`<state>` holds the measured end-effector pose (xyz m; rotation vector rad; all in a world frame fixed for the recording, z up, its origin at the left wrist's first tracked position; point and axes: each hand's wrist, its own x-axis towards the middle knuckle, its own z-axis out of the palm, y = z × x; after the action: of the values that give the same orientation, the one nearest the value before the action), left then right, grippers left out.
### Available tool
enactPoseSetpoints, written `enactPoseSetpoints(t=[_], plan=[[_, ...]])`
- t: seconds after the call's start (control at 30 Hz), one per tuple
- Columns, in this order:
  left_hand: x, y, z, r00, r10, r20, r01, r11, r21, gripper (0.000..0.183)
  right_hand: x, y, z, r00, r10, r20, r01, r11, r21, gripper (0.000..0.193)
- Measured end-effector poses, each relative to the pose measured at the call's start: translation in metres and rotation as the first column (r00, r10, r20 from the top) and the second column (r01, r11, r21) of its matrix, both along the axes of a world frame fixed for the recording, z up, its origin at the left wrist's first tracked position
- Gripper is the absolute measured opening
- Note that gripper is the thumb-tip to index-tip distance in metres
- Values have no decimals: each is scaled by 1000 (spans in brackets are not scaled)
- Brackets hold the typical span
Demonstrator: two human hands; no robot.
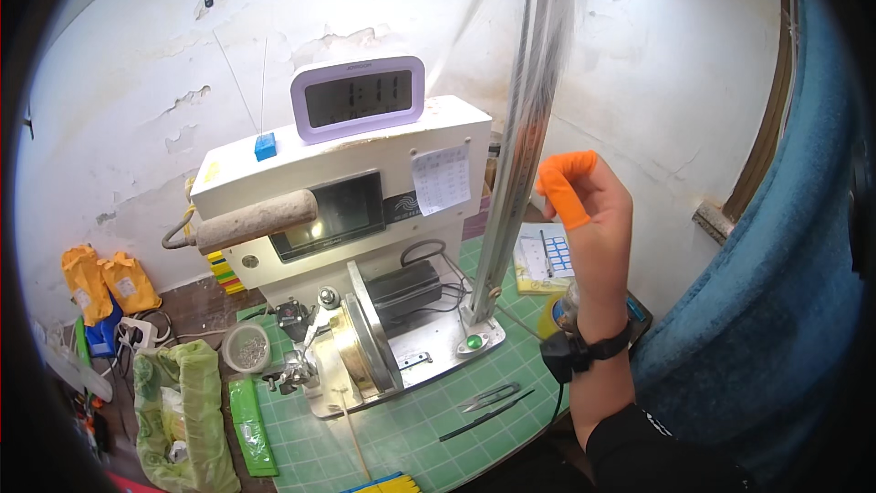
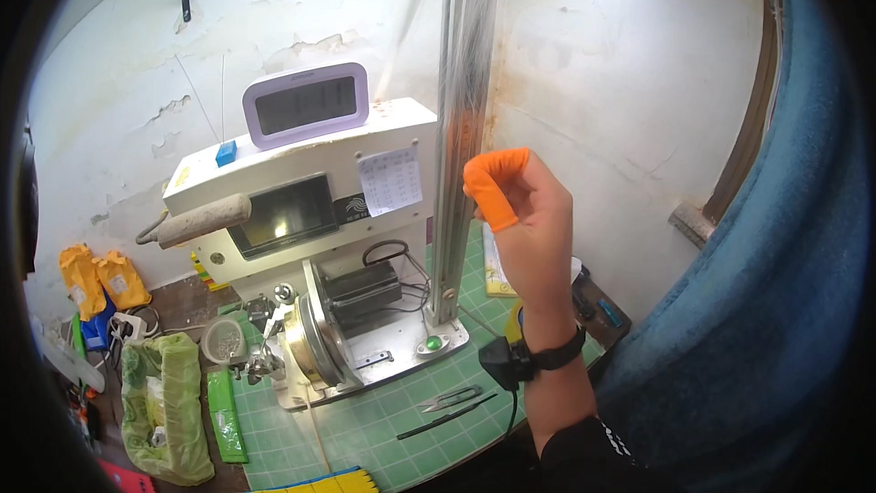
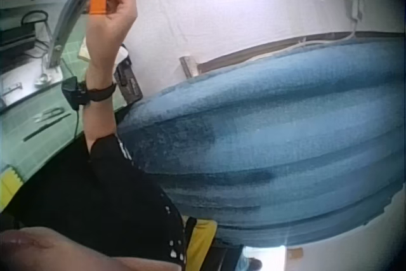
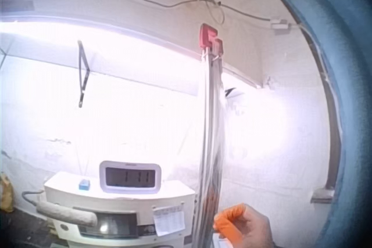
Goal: Applying glue and assembling small electronic or mechanical components using a precision machine.
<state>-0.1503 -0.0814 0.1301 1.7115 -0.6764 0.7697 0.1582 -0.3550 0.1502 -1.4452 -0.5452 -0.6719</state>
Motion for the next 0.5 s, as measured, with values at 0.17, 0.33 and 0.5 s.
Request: enactPoseSetpoints(t=[0.17,0.33,0.5], plan=[[3,-4,-3,997,59,-51,-58,998,10,24,-11,-16,-9,955,297,-20,-294,951,99,15],[11,-6,-7,999,-16,35,19,998,-67,25,-24,-14,-11,898,440,-27,-429,886,176,16],[12,4,-19,999,-20,27,21,999,-43,21,-48,15,-36,741,661,-119,-626,744,235,15]])
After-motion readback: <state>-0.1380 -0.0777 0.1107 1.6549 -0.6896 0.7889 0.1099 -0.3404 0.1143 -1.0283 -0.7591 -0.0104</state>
